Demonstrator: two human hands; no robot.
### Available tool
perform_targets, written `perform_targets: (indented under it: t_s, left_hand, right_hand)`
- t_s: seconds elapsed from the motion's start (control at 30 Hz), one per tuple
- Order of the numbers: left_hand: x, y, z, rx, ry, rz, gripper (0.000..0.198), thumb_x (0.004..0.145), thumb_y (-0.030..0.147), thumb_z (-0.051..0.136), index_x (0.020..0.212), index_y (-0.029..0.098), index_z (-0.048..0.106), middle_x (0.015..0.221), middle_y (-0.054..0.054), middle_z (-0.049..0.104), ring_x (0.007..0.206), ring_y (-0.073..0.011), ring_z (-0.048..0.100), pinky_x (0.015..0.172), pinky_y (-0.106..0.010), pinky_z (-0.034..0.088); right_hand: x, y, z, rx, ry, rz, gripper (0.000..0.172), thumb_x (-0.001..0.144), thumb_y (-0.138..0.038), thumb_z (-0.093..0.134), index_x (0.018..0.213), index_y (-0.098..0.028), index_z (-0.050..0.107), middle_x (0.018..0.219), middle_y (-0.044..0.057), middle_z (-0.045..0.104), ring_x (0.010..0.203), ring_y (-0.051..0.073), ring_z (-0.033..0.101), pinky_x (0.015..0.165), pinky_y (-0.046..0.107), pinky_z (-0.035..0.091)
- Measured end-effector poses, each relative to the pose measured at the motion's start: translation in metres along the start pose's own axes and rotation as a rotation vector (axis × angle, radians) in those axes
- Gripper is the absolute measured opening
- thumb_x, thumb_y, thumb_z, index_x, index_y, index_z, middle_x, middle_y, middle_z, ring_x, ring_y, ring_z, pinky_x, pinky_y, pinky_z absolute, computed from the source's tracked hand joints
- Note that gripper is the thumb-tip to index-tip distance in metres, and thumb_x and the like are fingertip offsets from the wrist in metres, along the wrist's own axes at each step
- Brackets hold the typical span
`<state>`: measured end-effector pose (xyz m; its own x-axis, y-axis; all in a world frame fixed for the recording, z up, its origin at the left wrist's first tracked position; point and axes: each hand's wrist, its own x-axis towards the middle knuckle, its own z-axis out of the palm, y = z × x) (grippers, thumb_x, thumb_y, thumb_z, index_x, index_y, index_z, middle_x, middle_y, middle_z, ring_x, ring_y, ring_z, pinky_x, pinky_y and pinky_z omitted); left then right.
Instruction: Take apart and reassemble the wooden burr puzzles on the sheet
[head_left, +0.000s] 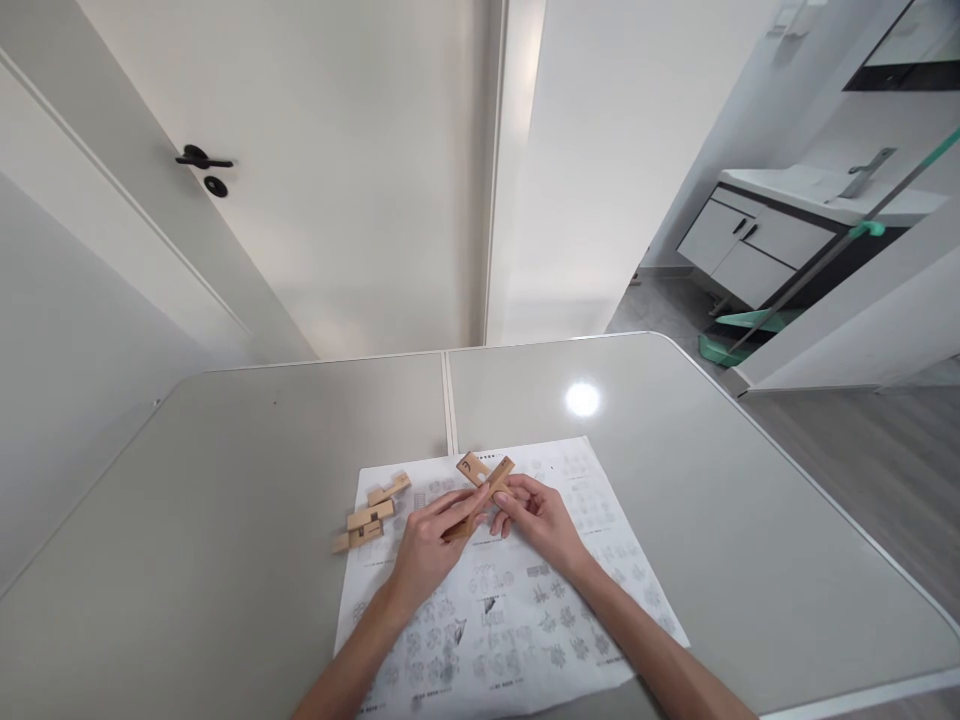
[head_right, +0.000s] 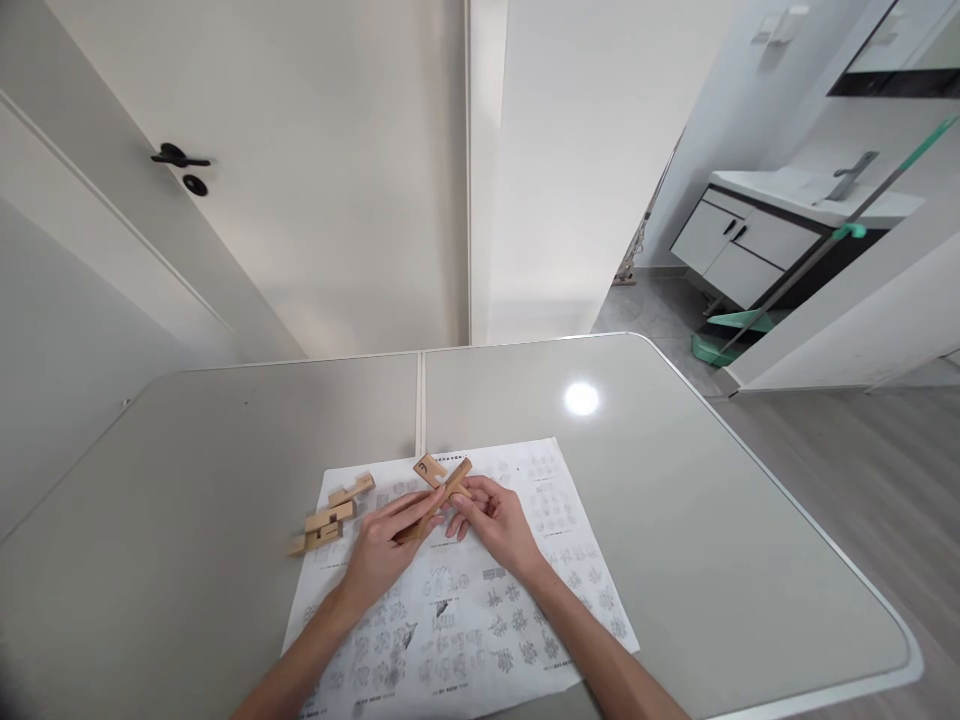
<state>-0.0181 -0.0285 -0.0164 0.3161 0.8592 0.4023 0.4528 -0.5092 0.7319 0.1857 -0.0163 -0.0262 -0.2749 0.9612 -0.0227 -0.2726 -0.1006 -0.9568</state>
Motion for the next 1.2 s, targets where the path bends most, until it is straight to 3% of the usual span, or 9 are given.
perform_targets:
  t_s: [0.17,0.3,0.43,0.6,0.77,0.87,0.93,1.07,1.2]
  left_hand:
    - [0.004,0.009,-0.006,-0.096,0.027,-0.145,0.043,0.097,0.031,0.072,0.140,0.032,0.068,0.125,-0.008,0.073,0.083,-0.0168,0.071,0.080,-0.030,0.059]
    - [0.007,0.013,-0.010,-0.401,0.136,-0.379,0.043,0.099,0.041,0.067,0.139,0.026,0.062,0.110,-0.006,0.072,0.050,-0.0063,0.043,0.051,-0.023,0.043]
    - [0.015,0.008,-0.015,-0.853,0.249,-0.542,0.043,0.100,0.056,0.056,0.123,0.020,0.062,0.099,-0.006,0.069,0.050,-0.0073,0.042,0.044,-0.022,0.031]
    - [0.025,0.007,-0.026,-1.216,0.283,-0.710,0.037,0.096,0.052,0.065,0.104,0.016,0.066,0.095,-0.004,0.064,0.060,-0.0084,0.049,0.054,-0.022,0.044]
    - [0.026,0.010,-0.029,-1.151,0.338,-0.703,0.044,0.090,0.057,0.075,0.107,0.018,0.066,0.086,0.000,0.061,0.057,-0.0075,0.050,0.049,-0.019,0.042]
    - [0.024,0.009,-0.028,-1.045,0.302,-0.687,0.049,0.095,0.066,0.062,0.118,0.023,0.061,0.068,0.007,0.052,0.041,-0.0040,0.028,0.039,-0.016,0.022]
    - [0.023,0.009,-0.027,-1.026,0.251,-0.670,0.047,0.099,0.067,0.054,0.106,0.021,0.060,0.061,0.009,0.044,0.041,-0.0036,0.018,0.040,-0.016,0.020]
    - [0.023,0.011,-0.024,-0.953,0.193,-0.638,0.051,0.101,0.063,0.052,0.076,0.018,0.047,0.066,0.006,0.044,0.046,-0.0042,0.027,0.043,-0.017,0.029]
    - [0.020,0.017,-0.019,-0.748,0.230,-0.585,0.044,0.102,0.062,0.051,0.086,0.021,0.046,0.072,0.006,0.053,0.041,-0.0039,0.033,0.037,-0.017,0.025]
  right_hand:
    - [0.000,-0.001,0.001,-0.021,0.058,-0.019,0.041,0.091,-0.058,0.074,0.105,-0.019,0.067,0.084,0.006,0.078,0.057,0.018,0.070,0.054,0.030,0.056]
    - [0.001,0.000,0.002,-0.045,0.096,-0.021,0.039,0.092,-0.057,0.073,0.106,-0.020,0.067,0.091,0.007,0.080,0.056,0.017,0.070,0.053,0.030,0.054]
    - [0.000,0.001,0.003,-0.078,0.109,-0.029,0.039,0.093,-0.058,0.072,0.105,-0.021,0.066,0.089,0.007,0.079,0.055,0.017,0.070,0.052,0.030,0.054]
    - [-0.002,0.003,0.005,-0.120,0.089,-0.039,0.037,0.094,-0.056,0.070,0.106,-0.022,0.065,0.090,0.006,0.079,0.055,0.017,0.069,0.052,0.030,0.052]
    - [-0.004,0.002,0.005,-0.180,0.070,-0.059,0.034,0.098,-0.054,0.066,0.107,-0.021,0.066,0.083,0.005,0.077,0.056,0.017,0.069,0.052,0.028,0.051]
    - [-0.005,0.000,0.005,-0.226,0.066,-0.067,0.033,0.099,-0.053,0.064,0.106,-0.022,0.066,0.066,0.000,0.071,0.055,0.018,0.069,0.053,0.029,0.051]
    - [-0.005,-0.001,0.006,-0.268,0.065,-0.076,0.031,0.099,-0.052,0.064,0.106,-0.022,0.067,0.062,-0.001,0.068,0.055,0.019,0.068,0.053,0.029,0.051]
    - [-0.006,0.000,0.006,-0.343,0.072,-0.090,0.034,0.099,-0.054,0.062,0.107,-0.022,0.069,0.064,0.002,0.071,0.055,0.020,0.066,0.053,0.031,0.051]
    - [-0.006,0.002,0.006,-0.370,0.070,-0.103,0.032,0.100,-0.053,0.061,0.108,-0.023,0.068,0.066,0.002,0.072,0.058,0.021,0.068,0.057,0.031,0.052]
